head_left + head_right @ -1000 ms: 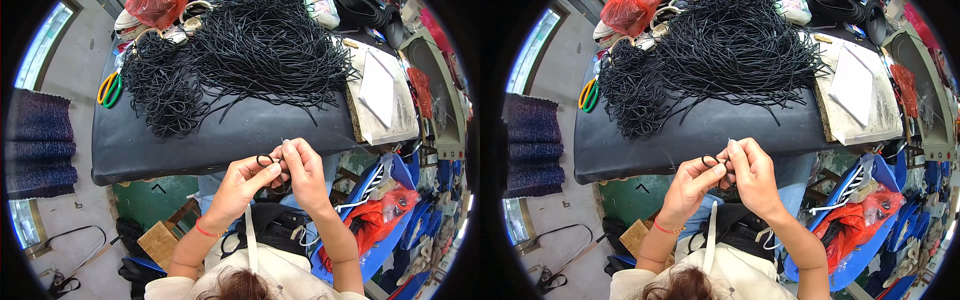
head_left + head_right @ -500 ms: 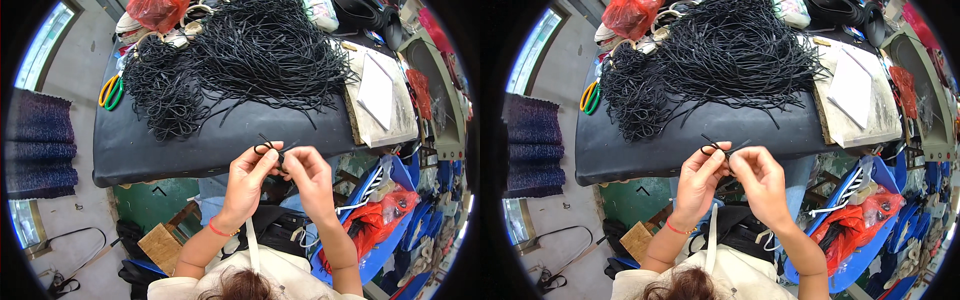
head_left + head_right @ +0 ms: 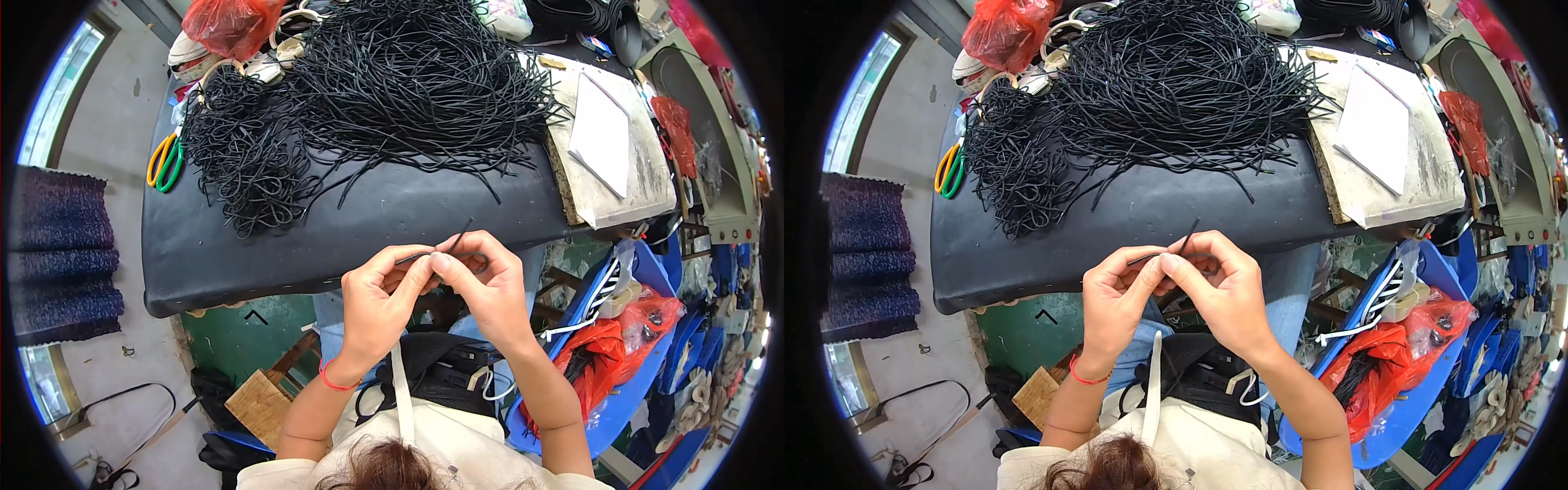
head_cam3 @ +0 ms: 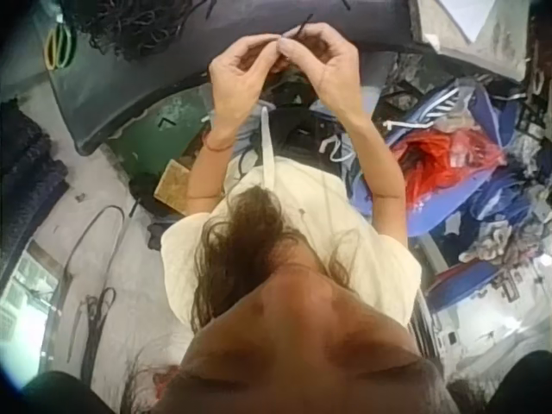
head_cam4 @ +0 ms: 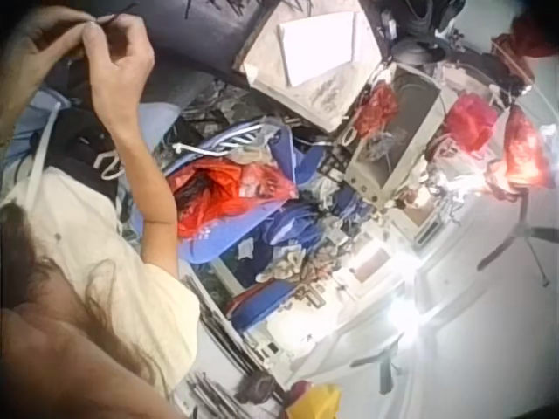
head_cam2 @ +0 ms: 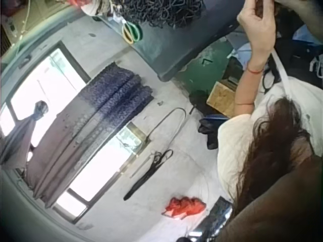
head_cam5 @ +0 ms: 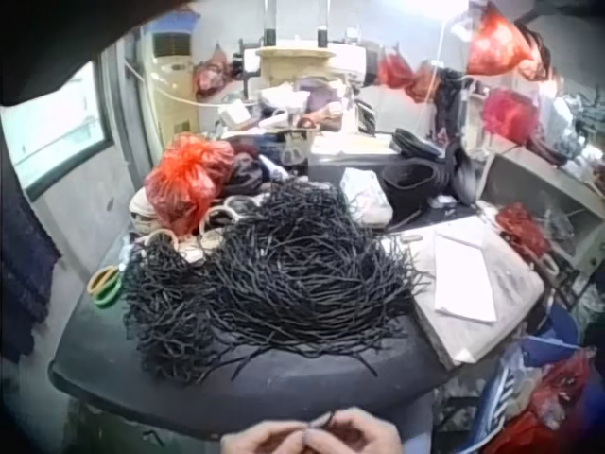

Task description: The person repeatedly picks up short black cords from a pile on a table and ties them into small loops by hand. The person handles the cords one at a time, forming a loop and securing it before placing the finished item back onto the pile.

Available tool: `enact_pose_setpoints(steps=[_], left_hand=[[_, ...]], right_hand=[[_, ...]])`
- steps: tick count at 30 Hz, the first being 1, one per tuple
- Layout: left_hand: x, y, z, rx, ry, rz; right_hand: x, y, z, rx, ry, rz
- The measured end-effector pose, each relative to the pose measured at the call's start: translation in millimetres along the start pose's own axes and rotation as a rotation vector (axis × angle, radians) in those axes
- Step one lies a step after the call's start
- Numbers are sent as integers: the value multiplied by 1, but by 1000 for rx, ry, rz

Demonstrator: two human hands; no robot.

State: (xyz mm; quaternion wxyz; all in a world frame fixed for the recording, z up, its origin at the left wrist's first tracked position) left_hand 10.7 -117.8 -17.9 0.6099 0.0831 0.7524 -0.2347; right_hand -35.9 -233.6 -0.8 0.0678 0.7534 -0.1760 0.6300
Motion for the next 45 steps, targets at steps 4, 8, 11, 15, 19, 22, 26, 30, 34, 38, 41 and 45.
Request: enact_pose_setpoints(steps=[4,8,11,15,19,22,26,30,34,38,41,45], left_hand=[[-1,1,-3,-42,-23,10],[-1,1,-8,-104,-31,12],[4,1,-7,-75,-4,18],[-2,7,-3,-53,48,64],[6,3,1,74,284,-244],[8,2,0,107,225,-161],[7,-1,1,151,207,-55],[8,-5,-1,210,186,-86],[-26,-10,-15,-52,-490,666],[-33,35,5,-169,-377,549],[-76,105,22,-446,-370,520],[-107,162,50,-671,-421,1045]], right_hand=[[-4,-2,-5,-47,24,56],[-5,-2,-5,-68,15,74],[-8,-3,0,-41,-16,38],[-26,4,5,52,-158,79],[-31,9,6,35,-172,206],[-29,7,6,22,-148,185],[-21,5,7,5,-111,79],[-13,5,5,-41,41,-9],[-22,4,3,-187,84,-187],[-5,-4,33,-78,184,-501],[34,-1,67,-238,582,-803],[35,-20,100,-305,800,-988]])
Point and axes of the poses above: each hand's wrist, its own z-axis towards the middle knuckle, its own y-axis out of the back of the hand, x = y × z, the point moved 8 cm from there along z, towards the middle knuckle, and after that the axes turned 4 degrees about -z, right-handed, at the moved point
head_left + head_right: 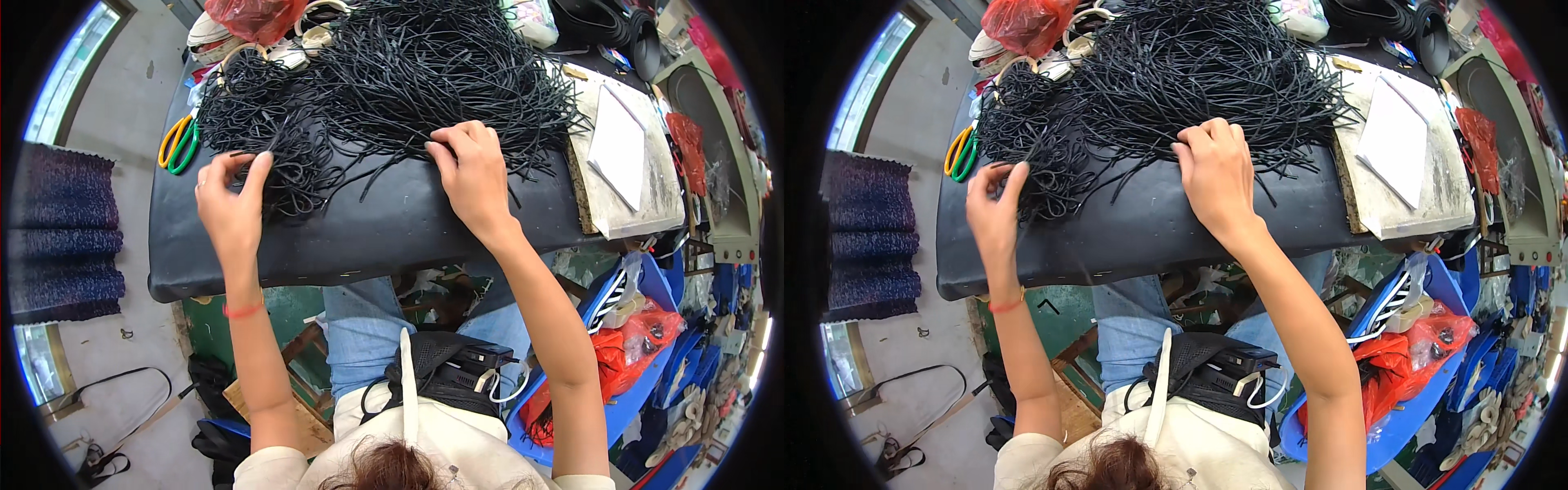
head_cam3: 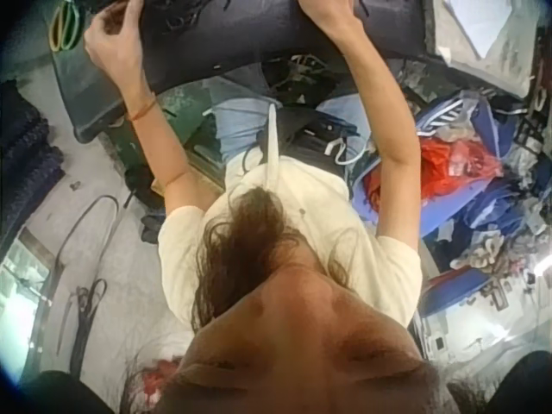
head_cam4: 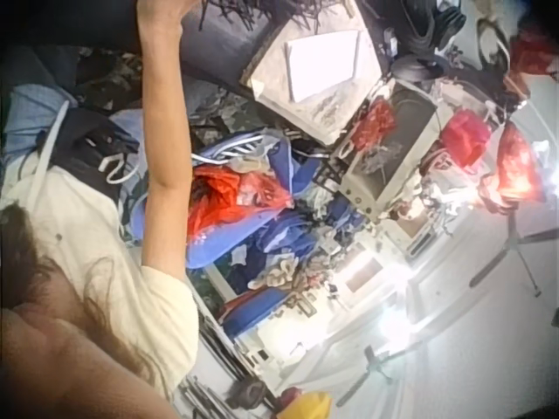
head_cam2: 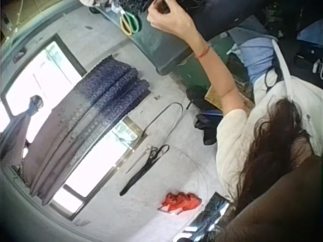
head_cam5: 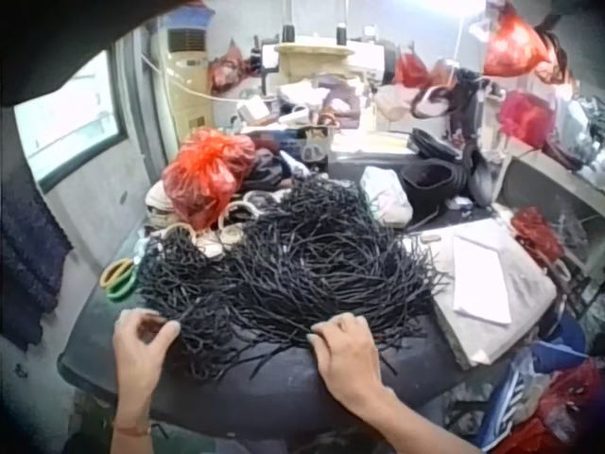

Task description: The person repeatedly picks up short black cords from a pile on a table and ties them into small loops by hand. The person handles the cords one at a time, forming a loop and securing it before placing the finished item back onto the pile.

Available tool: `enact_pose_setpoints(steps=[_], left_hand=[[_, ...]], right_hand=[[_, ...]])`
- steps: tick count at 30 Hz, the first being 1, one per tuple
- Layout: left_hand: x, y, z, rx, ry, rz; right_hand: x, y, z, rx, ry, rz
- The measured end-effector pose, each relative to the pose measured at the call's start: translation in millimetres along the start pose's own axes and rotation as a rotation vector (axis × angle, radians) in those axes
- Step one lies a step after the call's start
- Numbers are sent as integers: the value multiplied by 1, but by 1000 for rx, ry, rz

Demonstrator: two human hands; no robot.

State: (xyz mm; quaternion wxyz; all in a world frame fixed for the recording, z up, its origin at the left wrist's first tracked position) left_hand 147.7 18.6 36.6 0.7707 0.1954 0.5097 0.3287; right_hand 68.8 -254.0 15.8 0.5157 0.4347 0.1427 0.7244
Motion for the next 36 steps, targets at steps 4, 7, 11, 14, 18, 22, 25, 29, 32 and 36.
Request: enact_pose_setpoints(steps=[4,7,11,14,18,22,25,29,32,36], left_hand=[[-49,17,-16,-323,-353,184],[-98,-13,-47,-37,-538,-189],[-109,-53,-73,236,-501,-314],[-89,-67,-86,538,-6,-616],[-68,-73,-104,618,158,-747],[-60,-88,-119,721,548,-1093],[-58,-94,-124,679,788,-1276],[-56,-105,-125,574,839,-1480],[-58,-104,-123,527,799,-1535],[-56,-103,-124,478,763,-1456]], right_hand=[[6,11,12,-55,36,-5],[32,35,3,-45,274,-22],[58,45,-16,-7,508,-104],[47,46,-18,48,492,-71],[16,39,-11,113,314,-31],[28,48,1,-28,304,-27],[47,33,-10,72,264,54],[59,21,-29,186,216,218],[67,19,-34,210,267,97],[70,19,-35,228,316,45]])
Point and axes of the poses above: each hand's wrist, its own z-axis towards the middle knuckle, its own y-axis out of the back of the hand, x = y × z, the point moved 8 cm from there along z, towards the middle knuckle, and after that the axes turned 4 degrees about -z, right-handed, at the moved point
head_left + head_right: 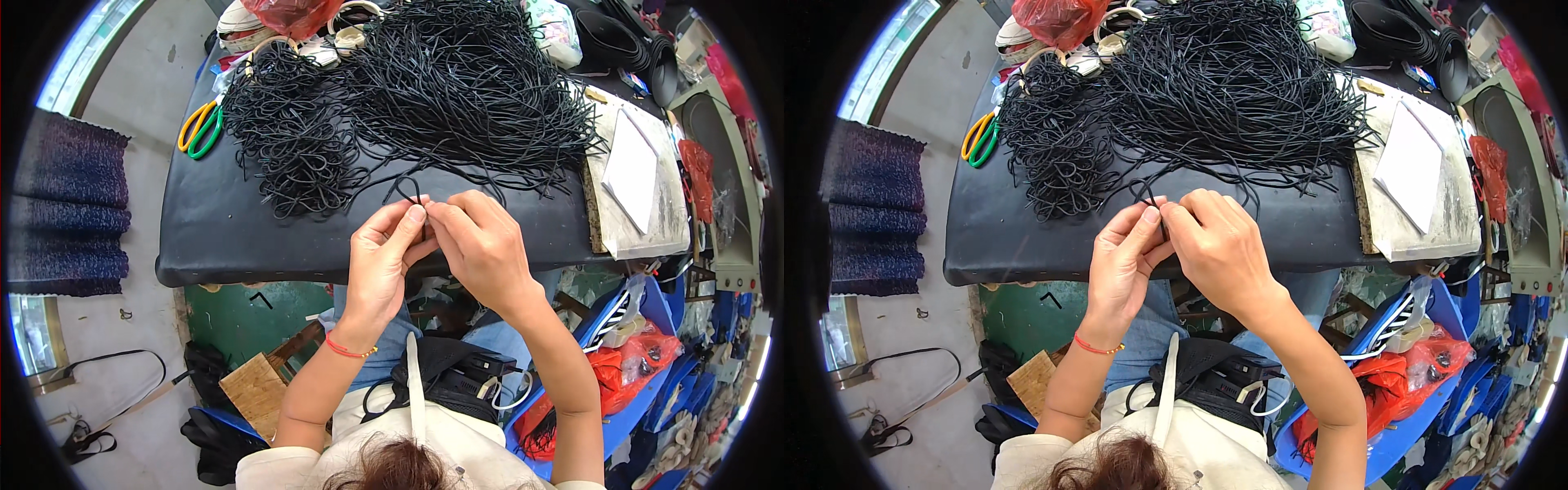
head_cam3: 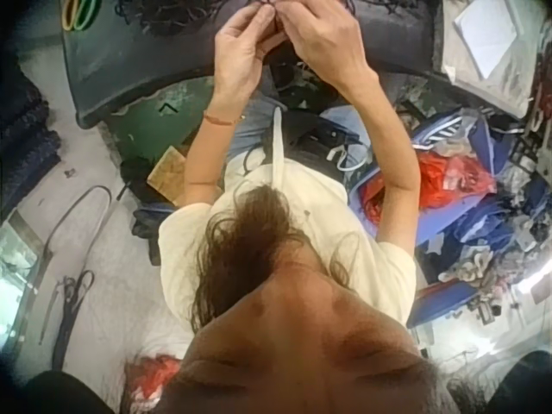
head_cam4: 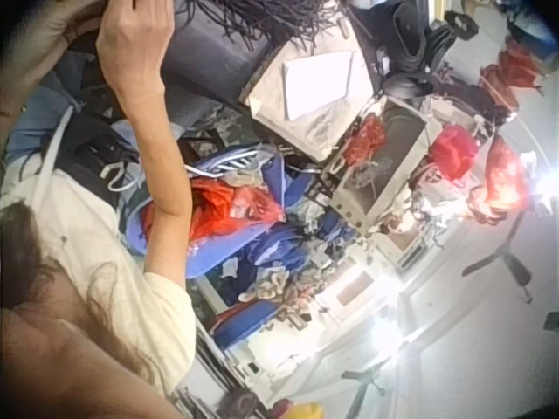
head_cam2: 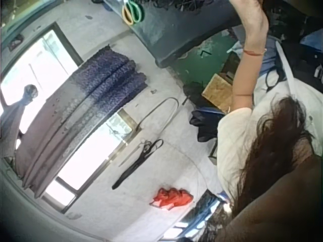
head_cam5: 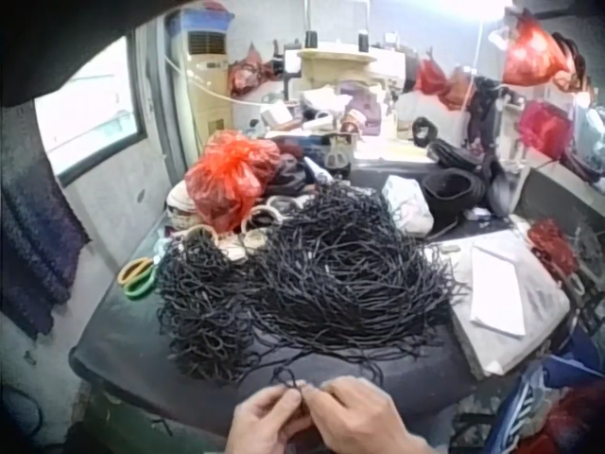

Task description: The person repeatedly picks up short black cords from a pile on a table and ties them into small loops by hand. The person handles the cords one at a time, forming a loop and securing it before placing the finished item back onto the pile.

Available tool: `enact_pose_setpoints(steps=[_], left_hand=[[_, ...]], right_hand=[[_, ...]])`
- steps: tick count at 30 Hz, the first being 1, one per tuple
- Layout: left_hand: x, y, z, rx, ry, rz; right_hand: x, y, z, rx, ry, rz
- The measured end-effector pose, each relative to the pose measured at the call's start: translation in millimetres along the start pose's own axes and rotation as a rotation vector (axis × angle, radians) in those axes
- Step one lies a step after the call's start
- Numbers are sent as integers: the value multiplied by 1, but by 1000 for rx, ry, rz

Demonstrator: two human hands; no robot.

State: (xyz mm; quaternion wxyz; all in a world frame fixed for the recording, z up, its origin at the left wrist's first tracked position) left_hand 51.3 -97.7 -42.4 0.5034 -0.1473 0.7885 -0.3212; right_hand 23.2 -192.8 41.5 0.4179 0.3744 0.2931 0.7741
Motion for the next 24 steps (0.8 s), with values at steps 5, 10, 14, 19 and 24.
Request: enact_pose_setpoints(steps=[5,10,14,19,24], left_hand=[[-17,7,7,-34,-37,-276],[0,-4,2,113,233,12],[4,-14,-5,181,270,148],[-2,-12,-4,159,140,280],[-3,-7,-3,195,-105,718]], right_hand=[[-14,17,-9,-6,-117,88],[-12,29,-10,-22,-63,56],[-2,28,-7,25,26,-9],[-10,34,-15,12,-32,-47],[14,50,-1,98,102,-130]])
Point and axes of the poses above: each hand's wrist, its own z-axis towards the middle knuckle, its own y-axis out of the back of the hand, x = y × z, the point moved 8 cm from there along z, towards the middle knuckle, and after that the axes turned 4 degrees about -z, right-handed, at the moved point
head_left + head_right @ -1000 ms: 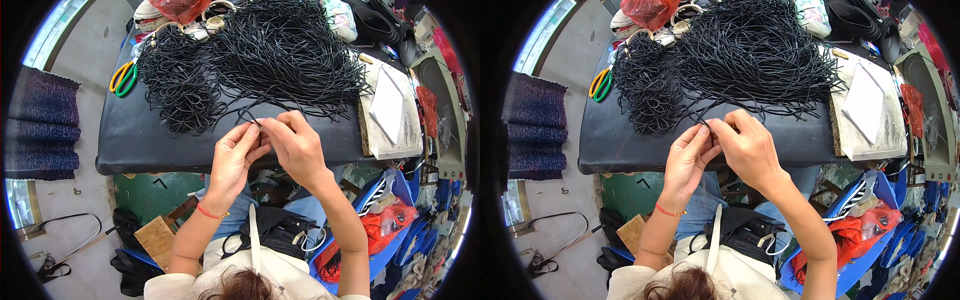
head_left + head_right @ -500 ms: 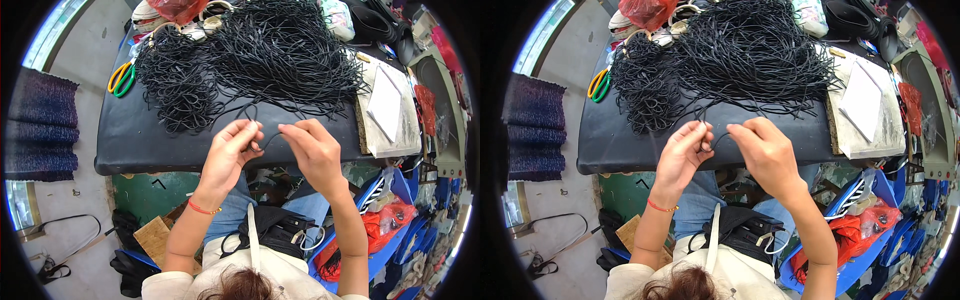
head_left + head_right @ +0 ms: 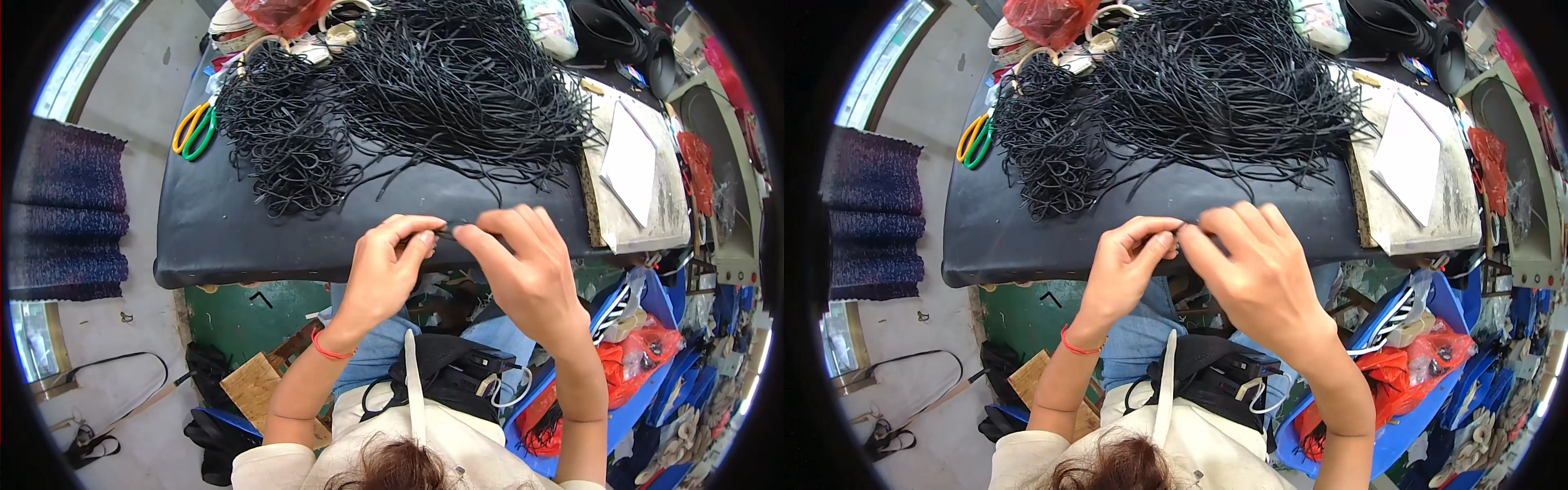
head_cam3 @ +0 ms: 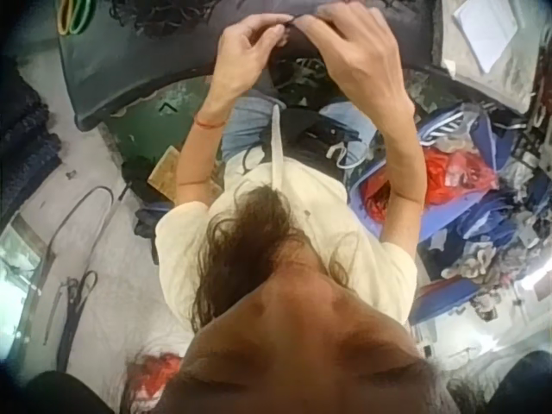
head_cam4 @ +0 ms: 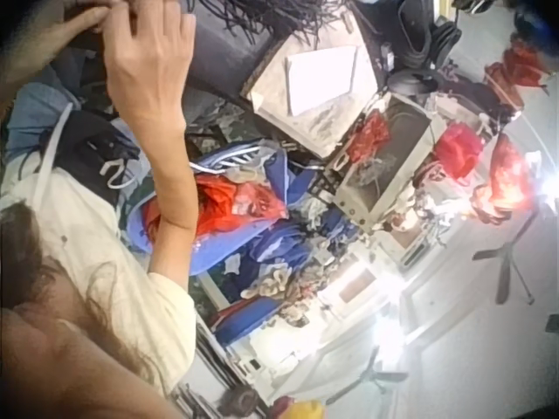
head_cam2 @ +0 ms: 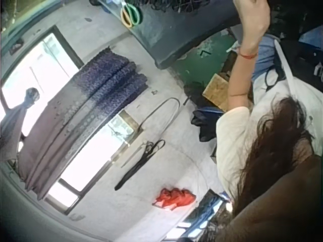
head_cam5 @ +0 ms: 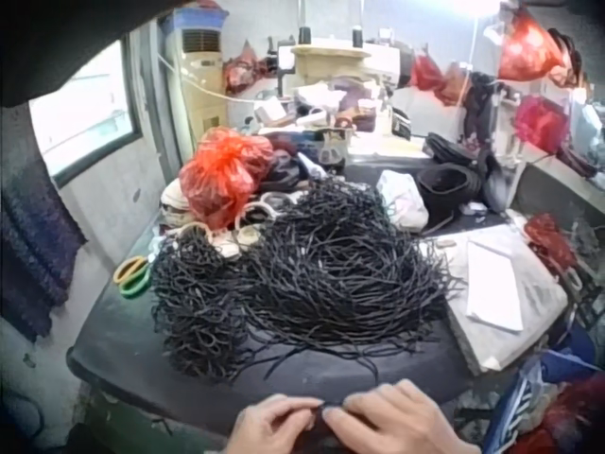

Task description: The person repeatedly picks up short black cords from a pile on a table and ties them into small loops by hand. The person handles the cords one at a time, forming a loop and securing it before placing the finished item back onto the pile.

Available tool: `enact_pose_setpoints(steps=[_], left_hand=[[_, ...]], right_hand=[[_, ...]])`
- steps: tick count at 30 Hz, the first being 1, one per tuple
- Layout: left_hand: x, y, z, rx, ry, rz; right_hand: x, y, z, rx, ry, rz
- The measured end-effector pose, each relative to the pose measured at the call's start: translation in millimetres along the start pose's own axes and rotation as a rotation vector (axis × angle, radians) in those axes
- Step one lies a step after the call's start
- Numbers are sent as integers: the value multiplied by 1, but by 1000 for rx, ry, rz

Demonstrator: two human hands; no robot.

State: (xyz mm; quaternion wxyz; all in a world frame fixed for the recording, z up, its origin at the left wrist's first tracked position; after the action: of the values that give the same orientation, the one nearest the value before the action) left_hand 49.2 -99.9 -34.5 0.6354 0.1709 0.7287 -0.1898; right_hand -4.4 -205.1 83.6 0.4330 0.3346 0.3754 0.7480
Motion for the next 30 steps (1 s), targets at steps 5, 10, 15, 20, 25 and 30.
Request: enact_pose_setpoints(steps=[5,10,15,20,25,30], left_hand=[[-19,-15,-10,110,100,-396],[-12,-20,-5,228,168,-567],[-12,-11,-6,110,86,-338],[-11,-12,-9,138,116,-498],[-18,-11,-12,16,22,-498],[-16,-12,-18,-110,-62,-453]], right_hand=[[-55,-23,-3,32,-340,371],[-27,-40,-28,68,-396,564],[-15,-51,-56,143,-751,1021],[-11,-62,-57,90,-792,1398],[-22,-53,-60,-145,-883,1057],[-16,-42,-48,-143,-820,736]])
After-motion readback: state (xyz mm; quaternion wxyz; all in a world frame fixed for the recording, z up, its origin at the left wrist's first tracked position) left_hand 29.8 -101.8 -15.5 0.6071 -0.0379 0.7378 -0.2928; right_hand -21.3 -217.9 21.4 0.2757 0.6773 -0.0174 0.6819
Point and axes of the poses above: each hand's wrist, its own z-axis towards the middle knuckle, its own y-axis out of the back of the hand, x = y × z, the point moved 8 cm from there along z, towards the middle knuckle, and after that the axes turned 4 degrees about -z, right-handed, at the moved point
